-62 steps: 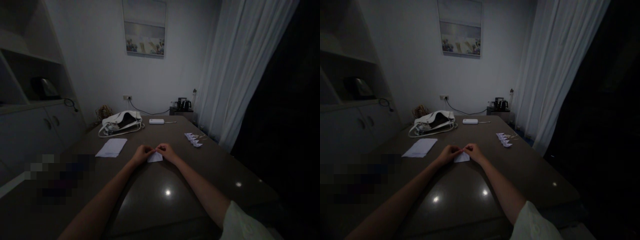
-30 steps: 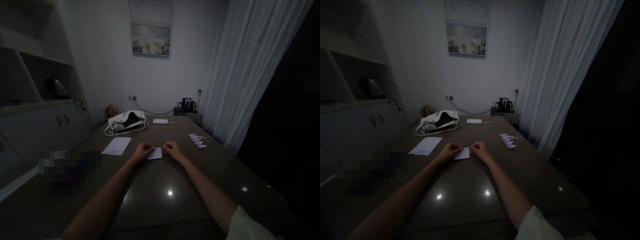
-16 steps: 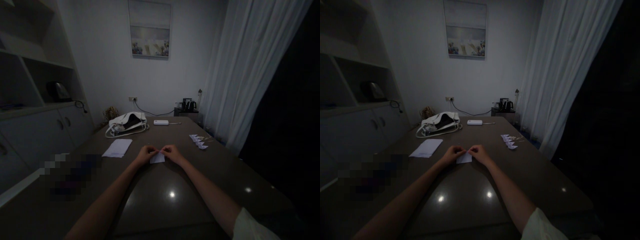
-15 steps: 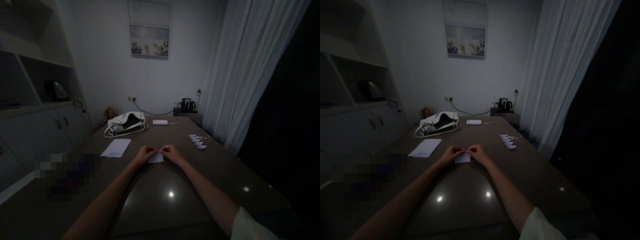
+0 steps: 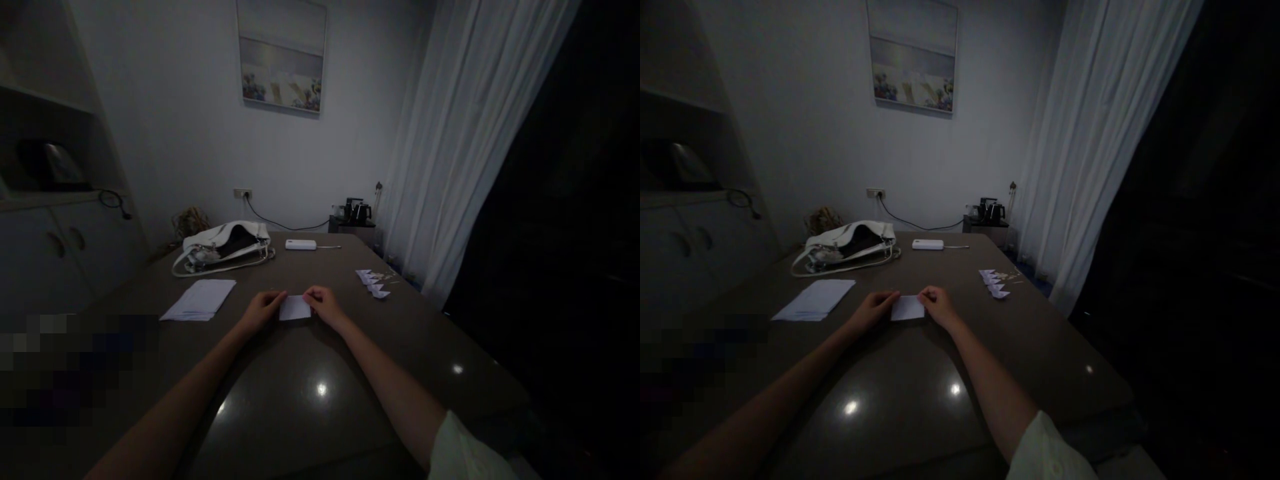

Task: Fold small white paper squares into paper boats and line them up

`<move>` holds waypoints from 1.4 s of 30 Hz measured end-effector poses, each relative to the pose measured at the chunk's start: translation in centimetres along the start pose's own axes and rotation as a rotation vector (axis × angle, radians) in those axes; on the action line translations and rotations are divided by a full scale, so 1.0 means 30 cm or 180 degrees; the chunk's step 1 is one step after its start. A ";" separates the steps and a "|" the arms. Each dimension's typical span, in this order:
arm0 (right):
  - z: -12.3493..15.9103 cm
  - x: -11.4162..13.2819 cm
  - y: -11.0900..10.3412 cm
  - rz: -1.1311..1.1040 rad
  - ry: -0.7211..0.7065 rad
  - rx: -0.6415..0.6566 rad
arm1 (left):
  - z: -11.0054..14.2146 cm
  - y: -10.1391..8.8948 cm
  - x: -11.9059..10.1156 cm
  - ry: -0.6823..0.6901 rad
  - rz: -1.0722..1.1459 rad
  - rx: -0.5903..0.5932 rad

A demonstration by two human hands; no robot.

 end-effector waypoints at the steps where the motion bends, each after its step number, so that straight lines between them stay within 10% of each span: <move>1: 0.004 0.002 0.004 0.0014 -0.0018 0.0054 | 0.000 0.001 0.000 0.0022 0.0001 0.0025; 18: 0.014 0.011 0.032 0.0280 -0.0415 0.0219 | 0.010 0.015 -0.020 0.0542 -0.0629 0.0168; 42: 0.030 0.017 0.014 -0.0559 0.0492 -0.0139 | 0.009 -0.019 -0.025 0.0579 -0.0304 -0.0269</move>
Point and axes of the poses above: each hand's wrist, its own z-axis away from the middle knuckle, its own y-axis out of the palm, x = y × z, the point moved 6 cm from there along -z, towards the middle knuckle, and after that the axes turned 12 degrees about -x, right-handed, at the moved point
